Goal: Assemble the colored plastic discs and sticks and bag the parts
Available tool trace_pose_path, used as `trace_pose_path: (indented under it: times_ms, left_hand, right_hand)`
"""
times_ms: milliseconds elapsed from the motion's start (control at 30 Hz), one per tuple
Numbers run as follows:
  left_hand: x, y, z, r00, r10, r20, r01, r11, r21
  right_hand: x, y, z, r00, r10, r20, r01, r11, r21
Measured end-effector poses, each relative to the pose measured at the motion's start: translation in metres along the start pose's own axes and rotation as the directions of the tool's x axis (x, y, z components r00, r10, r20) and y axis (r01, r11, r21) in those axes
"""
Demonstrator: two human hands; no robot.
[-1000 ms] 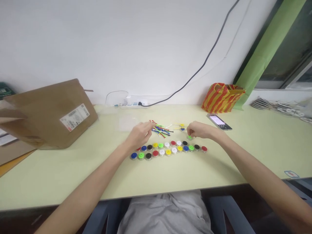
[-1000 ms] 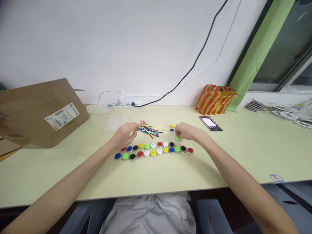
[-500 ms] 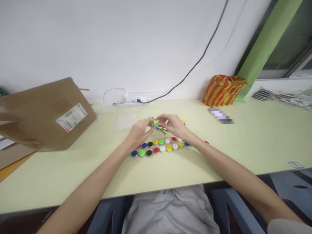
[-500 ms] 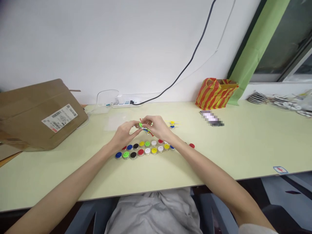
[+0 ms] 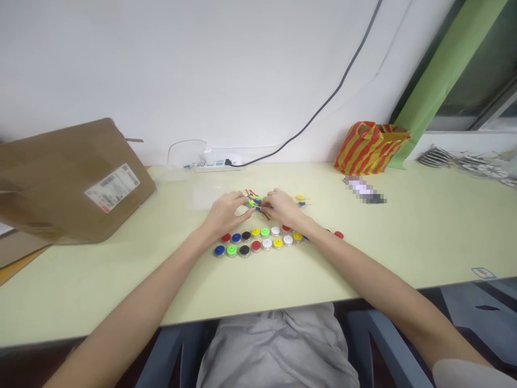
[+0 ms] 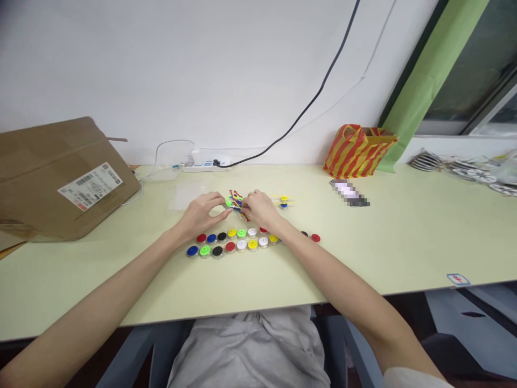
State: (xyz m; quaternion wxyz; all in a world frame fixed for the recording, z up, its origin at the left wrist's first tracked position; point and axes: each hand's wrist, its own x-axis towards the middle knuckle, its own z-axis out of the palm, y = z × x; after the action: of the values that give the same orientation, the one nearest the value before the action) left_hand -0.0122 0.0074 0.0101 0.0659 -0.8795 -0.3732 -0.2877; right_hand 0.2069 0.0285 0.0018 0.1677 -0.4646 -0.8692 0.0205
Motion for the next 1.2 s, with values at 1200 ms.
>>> trace_pose_path:
  times_ms: [1200]
  left_hand:
    - [-0.001,0.002,-0.002,1.000,0.025,0.003,-0.025,0.999,0.026]
  right_hand:
    - [0.022,-0.011,-0.003,1.000,-0.014,-0.026,0.014,1.000,0.009]
